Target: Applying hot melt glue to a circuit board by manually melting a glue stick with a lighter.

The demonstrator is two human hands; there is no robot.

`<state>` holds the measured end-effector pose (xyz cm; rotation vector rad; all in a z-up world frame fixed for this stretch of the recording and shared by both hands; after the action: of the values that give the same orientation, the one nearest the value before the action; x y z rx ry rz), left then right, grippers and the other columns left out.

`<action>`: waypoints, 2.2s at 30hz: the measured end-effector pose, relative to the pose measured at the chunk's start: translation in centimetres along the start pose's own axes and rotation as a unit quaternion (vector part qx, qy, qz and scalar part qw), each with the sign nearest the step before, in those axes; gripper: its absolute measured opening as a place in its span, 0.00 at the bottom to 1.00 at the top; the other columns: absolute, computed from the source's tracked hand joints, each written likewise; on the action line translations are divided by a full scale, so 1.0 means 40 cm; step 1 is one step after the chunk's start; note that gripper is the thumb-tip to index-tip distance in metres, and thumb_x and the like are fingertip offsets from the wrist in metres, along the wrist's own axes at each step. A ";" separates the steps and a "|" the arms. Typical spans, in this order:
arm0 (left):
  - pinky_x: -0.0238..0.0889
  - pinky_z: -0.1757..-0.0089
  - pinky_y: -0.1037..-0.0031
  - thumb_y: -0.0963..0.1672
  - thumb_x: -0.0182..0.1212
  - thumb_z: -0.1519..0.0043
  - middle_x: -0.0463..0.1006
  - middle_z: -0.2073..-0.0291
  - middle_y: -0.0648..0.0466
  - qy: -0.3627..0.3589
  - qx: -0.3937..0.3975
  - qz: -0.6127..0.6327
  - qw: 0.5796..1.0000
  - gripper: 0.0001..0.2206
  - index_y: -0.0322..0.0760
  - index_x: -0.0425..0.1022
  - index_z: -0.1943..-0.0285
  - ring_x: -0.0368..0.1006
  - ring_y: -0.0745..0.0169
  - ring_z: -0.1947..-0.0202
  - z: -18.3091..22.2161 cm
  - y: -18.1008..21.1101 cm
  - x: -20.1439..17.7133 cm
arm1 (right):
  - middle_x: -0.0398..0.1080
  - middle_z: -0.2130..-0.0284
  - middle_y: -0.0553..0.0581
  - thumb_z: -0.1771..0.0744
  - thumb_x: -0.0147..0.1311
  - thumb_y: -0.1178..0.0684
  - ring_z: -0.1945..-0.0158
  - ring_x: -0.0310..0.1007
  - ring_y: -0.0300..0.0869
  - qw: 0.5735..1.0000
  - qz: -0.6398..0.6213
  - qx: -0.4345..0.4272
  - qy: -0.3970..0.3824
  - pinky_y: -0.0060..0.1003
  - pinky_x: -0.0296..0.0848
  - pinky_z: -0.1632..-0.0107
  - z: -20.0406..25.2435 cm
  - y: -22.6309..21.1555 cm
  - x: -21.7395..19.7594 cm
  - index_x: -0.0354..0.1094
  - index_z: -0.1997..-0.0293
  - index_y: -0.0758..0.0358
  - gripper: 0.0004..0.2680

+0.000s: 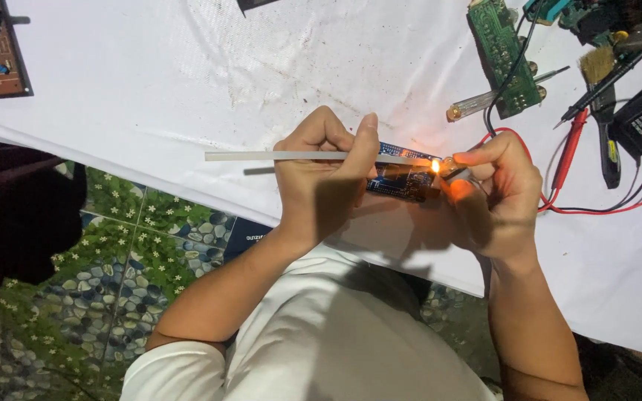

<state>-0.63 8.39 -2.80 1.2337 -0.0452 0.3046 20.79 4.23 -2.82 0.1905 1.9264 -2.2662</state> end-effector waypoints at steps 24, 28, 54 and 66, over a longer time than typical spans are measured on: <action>0.56 0.87 0.85 0.39 0.59 0.33 0.73 0.89 0.49 -0.057 0.118 0.027 0.991 0.13 0.35 0.65 0.72 0.64 0.73 0.94 0.007 0.014 0.021 | 0.72 0.81 0.60 0.35 0.58 0.55 0.85 0.60 0.30 1.000 0.029 -0.004 -0.001 0.20 0.56 0.82 -0.011 0.108 -0.060 0.64 0.56 0.72 0.10; 0.56 0.87 0.85 0.39 0.58 0.32 0.73 0.89 0.50 -0.065 0.117 0.024 0.991 0.12 0.35 0.66 0.72 0.64 0.73 0.94 0.010 0.014 0.028 | 0.71 0.83 0.62 0.35 0.60 0.54 0.86 0.59 0.30 0.999 0.030 -0.025 -0.009 0.21 0.56 0.83 -0.018 0.076 -0.045 0.64 0.57 0.73 0.11; 0.54 0.88 0.84 0.39 0.58 0.33 0.72 0.88 0.50 -0.046 0.133 0.007 0.990 0.12 0.34 0.65 0.72 0.63 0.74 0.94 0.023 0.027 0.045 | 0.65 0.81 0.57 0.35 0.46 0.65 0.81 0.60 0.35 0.999 0.012 -0.042 0.021 0.27 0.61 0.77 -0.028 -0.033 -0.067 0.62 0.48 0.74 0.11; 0.56 0.76 0.81 0.43 0.60 0.36 0.62 0.85 0.61 0.006 0.144 -0.053 0.988 0.17 0.42 0.57 0.76 0.69 0.73 0.83 0.038 0.024 0.040 | 0.58 0.82 0.55 0.33 0.38 0.65 0.81 0.49 0.35 0.997 -0.007 0.016 0.077 0.31 0.51 0.77 -0.003 -0.083 -0.076 0.55 0.50 0.61 0.09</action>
<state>0.85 7.58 -1.10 1.5143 0.0768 0.2315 23.08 4.98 0.97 0.3670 1.9692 -2.3558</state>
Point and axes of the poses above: each hand's wrist, its own z-axis away from the middle knuckle, its own x-axis out of the palm, y = z × x, the point moved 9 cm from there along -z, towards the middle knuckle
